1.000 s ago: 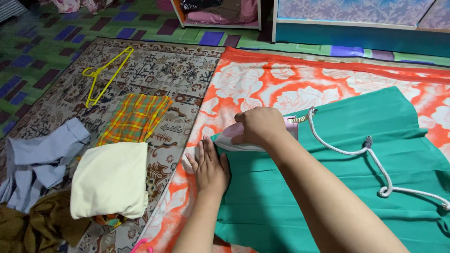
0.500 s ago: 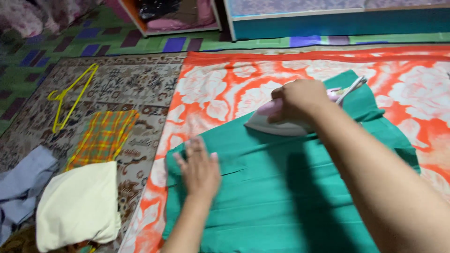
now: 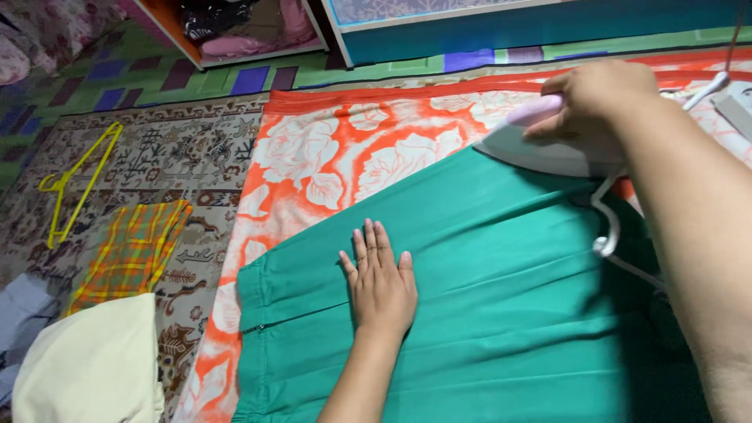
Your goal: The recorder uses an iron to remove wrinkles from a green pleated skirt laid out on a padded surface.
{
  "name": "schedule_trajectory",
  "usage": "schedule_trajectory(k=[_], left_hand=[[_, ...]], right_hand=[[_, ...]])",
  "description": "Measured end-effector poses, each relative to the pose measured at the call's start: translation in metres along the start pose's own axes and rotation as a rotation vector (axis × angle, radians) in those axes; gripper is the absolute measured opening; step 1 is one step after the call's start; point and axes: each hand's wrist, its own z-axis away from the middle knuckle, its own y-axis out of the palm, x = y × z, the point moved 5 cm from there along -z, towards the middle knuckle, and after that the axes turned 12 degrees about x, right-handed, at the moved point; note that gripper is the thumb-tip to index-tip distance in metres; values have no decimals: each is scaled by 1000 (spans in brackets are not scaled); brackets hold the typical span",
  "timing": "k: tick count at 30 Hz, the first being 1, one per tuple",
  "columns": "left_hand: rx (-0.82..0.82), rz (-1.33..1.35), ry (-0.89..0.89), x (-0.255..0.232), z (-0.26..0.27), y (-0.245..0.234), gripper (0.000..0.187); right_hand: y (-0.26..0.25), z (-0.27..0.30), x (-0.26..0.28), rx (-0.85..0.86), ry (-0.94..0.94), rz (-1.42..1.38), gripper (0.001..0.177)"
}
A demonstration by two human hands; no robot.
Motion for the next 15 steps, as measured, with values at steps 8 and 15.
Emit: schedule_trajectory(k=[8, 15], left_hand=[[-22, 81, 3, 3, 4, -9, 69], [-224, 418, 30, 36, 20, -16, 61]], right_hand=[[-5, 15, 8, -42, -10, 18, 101], [-35, 93, 69, -61, -246, -25, 73]])
